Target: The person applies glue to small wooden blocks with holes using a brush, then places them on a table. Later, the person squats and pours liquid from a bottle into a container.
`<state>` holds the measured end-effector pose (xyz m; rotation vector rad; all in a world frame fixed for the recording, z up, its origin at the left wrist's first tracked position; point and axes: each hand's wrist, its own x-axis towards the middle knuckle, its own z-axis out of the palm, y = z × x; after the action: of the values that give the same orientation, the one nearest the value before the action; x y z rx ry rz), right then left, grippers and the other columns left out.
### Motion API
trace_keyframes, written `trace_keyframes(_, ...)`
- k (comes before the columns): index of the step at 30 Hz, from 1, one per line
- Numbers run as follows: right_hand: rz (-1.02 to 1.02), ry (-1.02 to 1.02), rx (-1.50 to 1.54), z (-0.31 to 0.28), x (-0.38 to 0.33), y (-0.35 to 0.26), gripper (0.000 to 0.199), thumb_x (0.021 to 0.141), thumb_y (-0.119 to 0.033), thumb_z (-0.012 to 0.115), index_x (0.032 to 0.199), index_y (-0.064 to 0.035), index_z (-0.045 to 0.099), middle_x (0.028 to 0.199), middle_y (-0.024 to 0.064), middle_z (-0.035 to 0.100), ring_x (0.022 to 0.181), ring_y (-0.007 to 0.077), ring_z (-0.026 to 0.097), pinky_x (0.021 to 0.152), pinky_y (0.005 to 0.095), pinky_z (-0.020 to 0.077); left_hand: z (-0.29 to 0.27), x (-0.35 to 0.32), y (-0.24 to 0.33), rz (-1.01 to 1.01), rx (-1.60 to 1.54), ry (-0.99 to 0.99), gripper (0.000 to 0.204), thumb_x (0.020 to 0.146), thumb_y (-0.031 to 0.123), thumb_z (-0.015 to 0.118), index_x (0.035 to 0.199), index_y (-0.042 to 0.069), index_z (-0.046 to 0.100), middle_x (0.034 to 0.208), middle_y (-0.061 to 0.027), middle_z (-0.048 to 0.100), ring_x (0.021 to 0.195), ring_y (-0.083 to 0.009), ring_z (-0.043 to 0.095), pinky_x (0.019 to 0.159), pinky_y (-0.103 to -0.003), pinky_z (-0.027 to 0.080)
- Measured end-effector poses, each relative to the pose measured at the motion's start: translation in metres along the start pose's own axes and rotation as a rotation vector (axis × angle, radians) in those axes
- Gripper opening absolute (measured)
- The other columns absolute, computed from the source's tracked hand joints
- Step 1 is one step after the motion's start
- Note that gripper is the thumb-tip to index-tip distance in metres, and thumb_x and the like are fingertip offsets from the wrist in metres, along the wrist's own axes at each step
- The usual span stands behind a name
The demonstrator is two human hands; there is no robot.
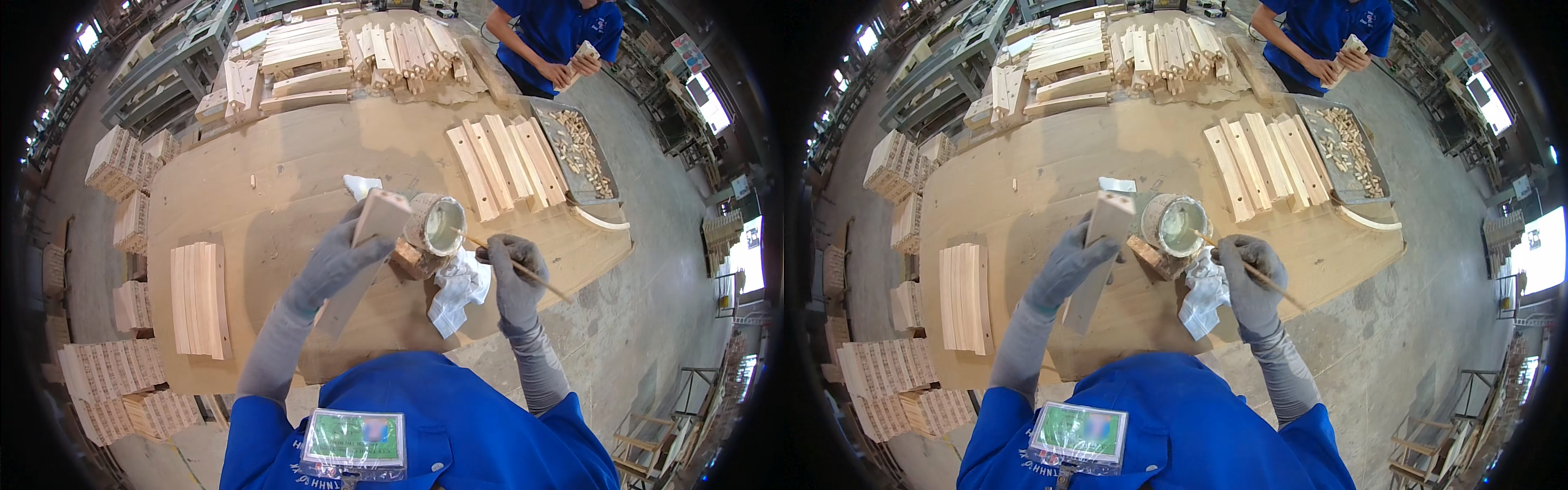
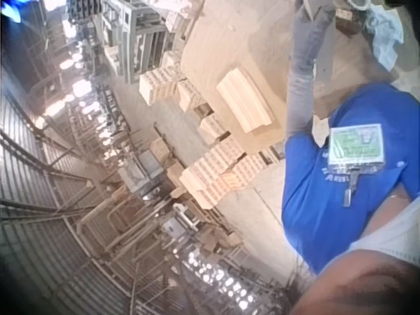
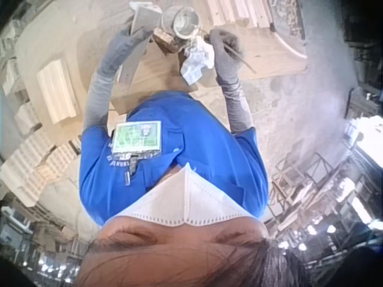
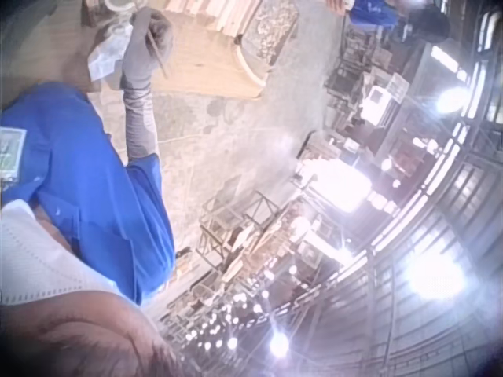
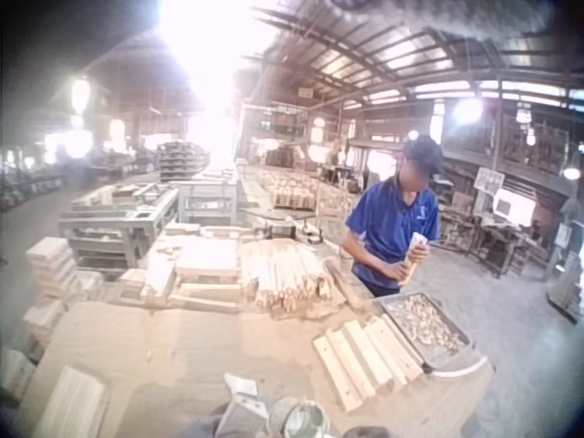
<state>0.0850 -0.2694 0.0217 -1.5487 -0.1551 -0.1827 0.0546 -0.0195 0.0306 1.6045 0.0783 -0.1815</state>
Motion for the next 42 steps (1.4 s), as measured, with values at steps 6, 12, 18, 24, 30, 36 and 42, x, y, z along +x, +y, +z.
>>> trace_keyframes(6,-0.086,-0.144,-0.318,-0.011,-0.006,0.032,0.007,0.084,-0.001,0.064,0.084,0.0029,0.058,0.08,0.0097,0.066,0.07,0.0135,0.064,0.063,0.0242,0.0519,0.018,0.04,0.0,0.034,0.173,-0.116,0.039,0.084,0.032,0.065,0.104,-0.002,0.063,0.109,-0.0085,0.053,0.101,-0.0166,0.054,0.08,-0.029,0.047)
trace_keyframes(12,-0.168,-0.36,-0.335,-0.035,0.003,0.026,0.008,0.077,0.004,0.066,0.082,0.0024,0.06,0.092,0.0163,0.065,0.084,0.0197,0.064,0.073,0.028,0.0511,0.027,0.043,0.005,0.265,0.226,-0.059,0.033,0.084,0.027,0.065,0.099,-0.002,0.065,0.108,-0.0084,0.056,0.099,-0.0138,0.053,0.082,-0.028,0.045)
trace_keyframes(18,0.247,-0.048,0.15,-0.049,0.02,0.009,0.014,0.071,0.01,0.064,0.081,0.0019,0.058,0.094,0.0179,0.064,0.087,0.0232,0.064,0.079,0.0309,0.0521,0.017,0.044,0.002,-0.021,0.017,0.032,0.032,0.087,0.03,0.064,0.098,0.0,0.064,0.077,-0.0005,0.061,0.069,-0.008,0.056,0.061,-0.023,0.046)
trace_keyframes(24,0.487,0.123,0.622,-0.041,0.018,0.061,0.017,0.074,0.011,0.058,0.087,0.0009,0.053,0.097,0.0165,0.06,0.082,0.0217,0.063,0.076,0.0299,0.0549,0.016,0.046,0.0,-0.125,0.035,0.049,0.034,0.089,0.034,0.062,0.097,0.001,0.063,0.078,-0.0007,0.06,0.067,-0.0065,0.054,0.058,-0.023,0.045)
trace_keyframes(30,0.631,0.163,0.9,-0.034,-0.051,0.089,0.012,0.084,0.007,0.055,0.093,-0.0002,0.056,0.101,0.0134,0.061,0.087,0.0216,0.063,0.081,0.0329,0.0567,0.023,0.044,-0.006,-0.069,-0.049,0.099,0.03,0.088,0.031,0.063,0.091,0.001,0.063,0.075,0.0013,0.058,0.067,-0.0048,0.051,0.057,-0.023,0.042)
trace_keyframes(36,0.627,0.125,0.755,-0.038,-0.046,0.048,0.009,0.086,0.003,0.057,0.095,0.0048,0.057,0.099,0.0162,0.061,0.085,0.0225,0.065,0.077,0.0347,0.0585,0.037,0.034,0.001,0.015,0.113,0.117,0.028,0.087,0.027,0.064,0.097,0.0,0.064,0.078,0.0013,0.062,0.07,-0.0061,0.054,0.062,-0.024,0.045)
trace_keyframes(42,0.129,0.175,0.209,-0.031,-0.002,0.017,0.012,0.078,0.007,0.064,0.09,0.0055,0.06,0.091,0.0181,0.066,0.082,0.0203,0.065,0.074,0.0307,0.0548,0.044,0.027,0.003,0.221,0.34,0.109,0.036,0.081,0.024,0.069,0.106,-0.002,0.064,0.113,-0.0098,0.059,0.092,-0.0193,0.062,0.079,-0.03,0.05)
